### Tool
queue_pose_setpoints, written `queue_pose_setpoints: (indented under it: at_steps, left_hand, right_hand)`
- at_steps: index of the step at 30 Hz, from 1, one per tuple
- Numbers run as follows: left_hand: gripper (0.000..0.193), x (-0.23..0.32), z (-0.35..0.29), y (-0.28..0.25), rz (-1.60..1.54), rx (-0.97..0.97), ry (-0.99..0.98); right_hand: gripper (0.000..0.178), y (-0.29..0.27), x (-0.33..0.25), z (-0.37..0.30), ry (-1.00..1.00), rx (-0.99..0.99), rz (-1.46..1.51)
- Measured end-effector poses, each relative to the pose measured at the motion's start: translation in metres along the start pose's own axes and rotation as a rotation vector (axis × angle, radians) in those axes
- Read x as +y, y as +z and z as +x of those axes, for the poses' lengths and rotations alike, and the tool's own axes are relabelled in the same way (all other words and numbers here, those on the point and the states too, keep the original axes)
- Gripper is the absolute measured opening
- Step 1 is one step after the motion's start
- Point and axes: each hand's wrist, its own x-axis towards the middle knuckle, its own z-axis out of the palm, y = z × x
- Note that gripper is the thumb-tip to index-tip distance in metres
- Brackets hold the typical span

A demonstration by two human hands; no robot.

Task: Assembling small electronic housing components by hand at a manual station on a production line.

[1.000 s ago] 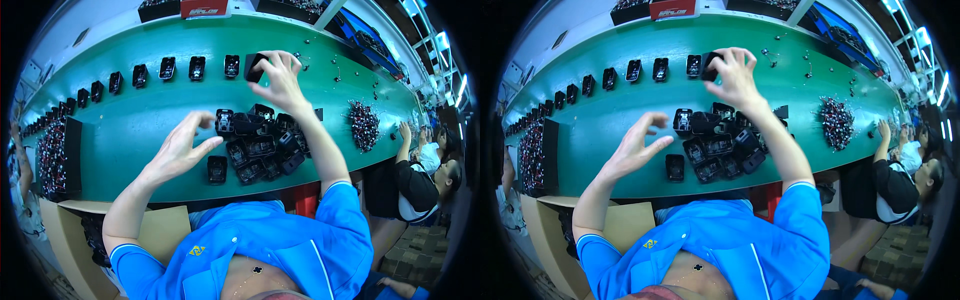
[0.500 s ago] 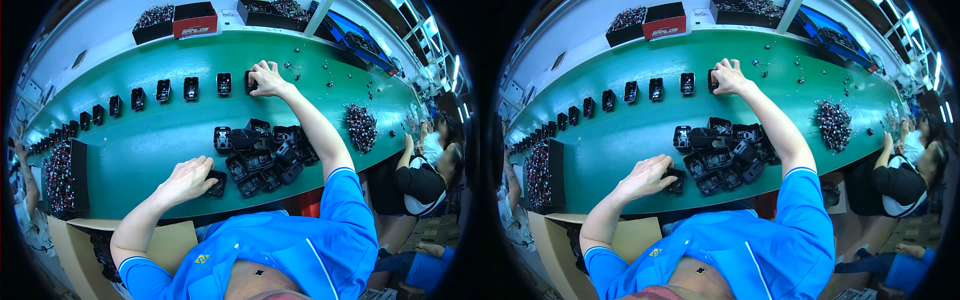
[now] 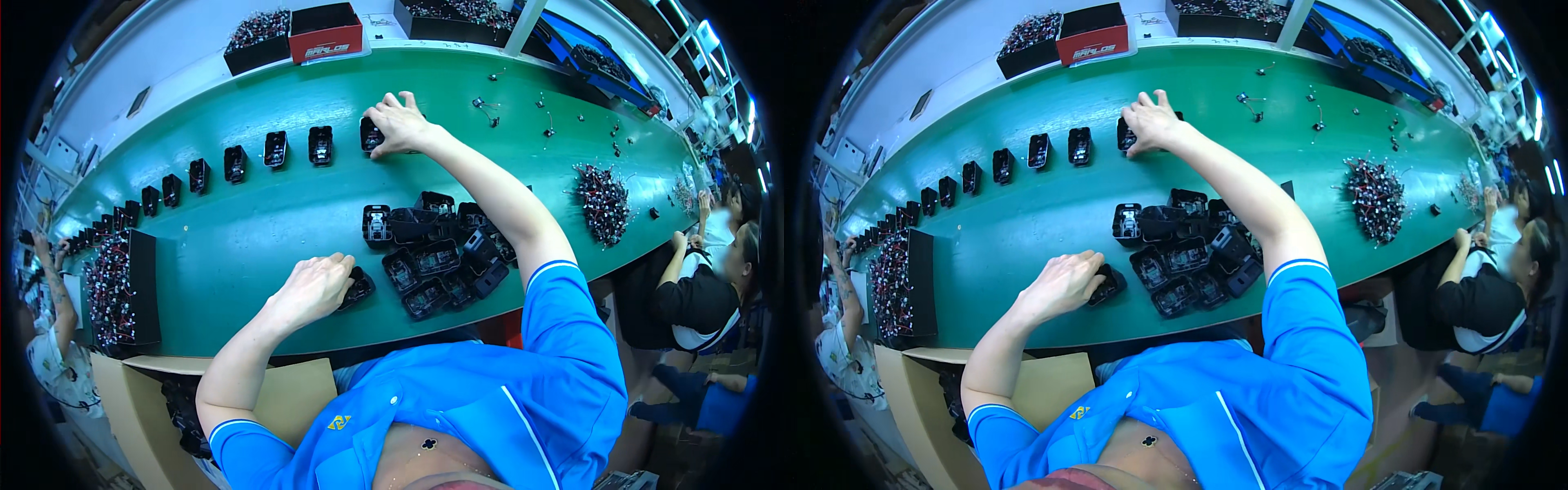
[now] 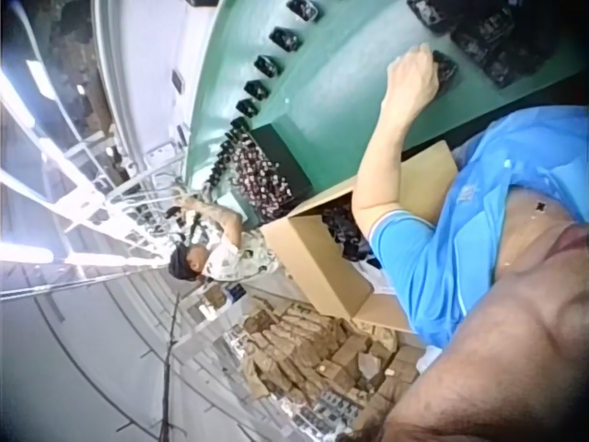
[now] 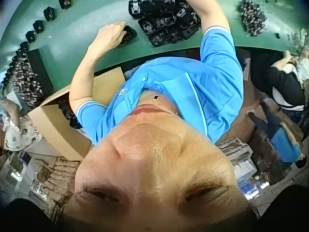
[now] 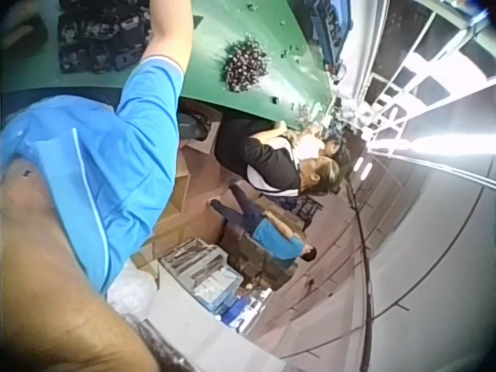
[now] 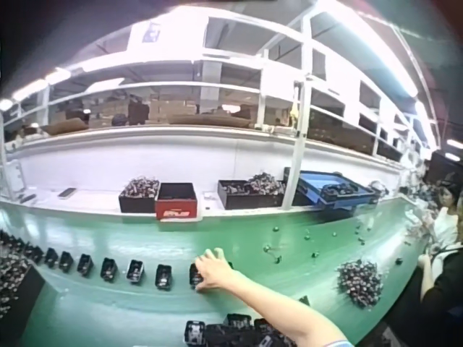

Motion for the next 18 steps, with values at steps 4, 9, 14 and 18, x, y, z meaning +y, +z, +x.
queue_pose_setpoints:
  at_steps: [4, 9, 14, 18]
  left_hand:
    - [0.013, 0.0, -0.003, 0.001, 0.03, 0.025, 0.0]
    - [0.009, 0.01, 0.001, -0.015, 0.013, -0.041, -0.108]
    - [0.009, 0.012, 0.01, -0.024, -0.254, 0.193, -0.094]
    - [0.021, 0.008, 0.017, -0.02, -0.543, 0.325, -0.052]
  right_hand:
    - [0.081, 0.001, -0.01, 0.009, 0.011, 0.015, -0.012]
    - [0.078, -0.002, 0.015, -0.01, 0.053, 0.208, 0.059]
    - [0.065, 0.011, 0.107, -0.053, 0.474, 0.361, 0.137]
    - [0.045, 0.027, 0.165, -0.097, 0.878, 0.231, 0.044]
